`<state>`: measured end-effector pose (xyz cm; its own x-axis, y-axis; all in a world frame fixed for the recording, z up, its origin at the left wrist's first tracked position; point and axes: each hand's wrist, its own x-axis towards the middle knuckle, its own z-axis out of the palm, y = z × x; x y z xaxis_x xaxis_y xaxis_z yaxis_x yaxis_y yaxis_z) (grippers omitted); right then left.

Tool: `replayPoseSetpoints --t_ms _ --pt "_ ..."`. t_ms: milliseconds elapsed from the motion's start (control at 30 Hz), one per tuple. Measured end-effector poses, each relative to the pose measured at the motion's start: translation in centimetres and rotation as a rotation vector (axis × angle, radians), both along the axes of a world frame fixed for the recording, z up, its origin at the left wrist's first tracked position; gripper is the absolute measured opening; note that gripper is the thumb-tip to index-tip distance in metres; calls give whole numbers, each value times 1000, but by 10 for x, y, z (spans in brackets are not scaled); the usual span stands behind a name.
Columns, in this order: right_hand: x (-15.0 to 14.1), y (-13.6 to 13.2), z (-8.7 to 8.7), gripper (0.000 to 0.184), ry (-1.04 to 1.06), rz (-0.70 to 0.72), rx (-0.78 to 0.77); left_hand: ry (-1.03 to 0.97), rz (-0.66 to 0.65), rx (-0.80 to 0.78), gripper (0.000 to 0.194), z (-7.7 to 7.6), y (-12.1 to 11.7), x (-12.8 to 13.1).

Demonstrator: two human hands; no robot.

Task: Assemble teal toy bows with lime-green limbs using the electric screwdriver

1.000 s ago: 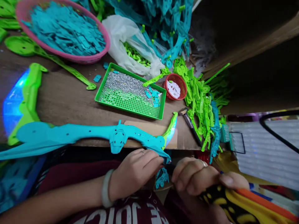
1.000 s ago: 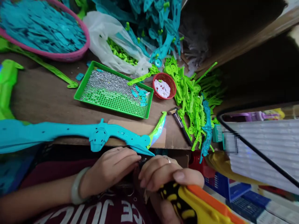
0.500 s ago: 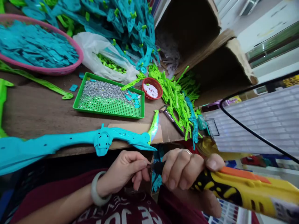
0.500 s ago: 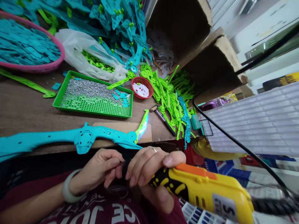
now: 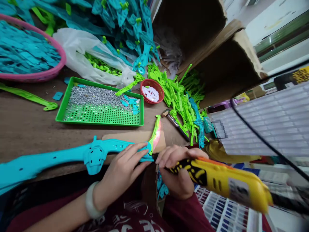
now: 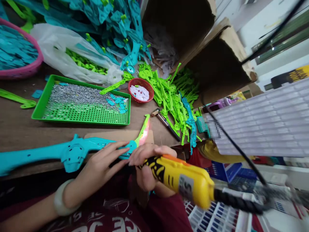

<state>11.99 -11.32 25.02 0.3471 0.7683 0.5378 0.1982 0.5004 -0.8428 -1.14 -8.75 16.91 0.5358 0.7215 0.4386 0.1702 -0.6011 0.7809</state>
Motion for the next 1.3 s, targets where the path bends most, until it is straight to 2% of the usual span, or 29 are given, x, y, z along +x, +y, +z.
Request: replayPoseSetpoints --t_ms 67,167,267,400,533,633,833,967,1100,1200,1300 --pt "-5 -8 12 26 -15 28 -31 -112 -51 -60 13 5 2 6" --pt "-7 -13 22 28 -17 61 -55 -183 -112 -101 13 9 9 6" --pt "-5 -12 22 30 -12 95 -85 -136 -160 -87 19 9 12 0" --pt "-2 -11 19 31 -20 119 -75 -81 -214 -150 28 5 11 -5" --pt "-4 -14 21 33 -18 136 -70 -149 -268 -161 20 2 10 -5" --pt "-6 -16 23 32 -7 135 -92 -151 -257 -164 21 5 10 -5" --pt "-5 -17 25 33 -5 152 -80 -221 -295 -271 17 9 10 -3" --pt "-3 -19 26 35 -19 186 -63 -209 -263 -219 14 9 9 -3" --pt "-3 -20 22 31 -17 178 -66 -146 -216 -74 18 13 6 -3" --pt "2 -12 6 31 -36 84 -66 57 -55 70 21 11 4 -3" --pt "13 6 -21 32 -86 11 1 323 78 177 29 -1 6 -3"
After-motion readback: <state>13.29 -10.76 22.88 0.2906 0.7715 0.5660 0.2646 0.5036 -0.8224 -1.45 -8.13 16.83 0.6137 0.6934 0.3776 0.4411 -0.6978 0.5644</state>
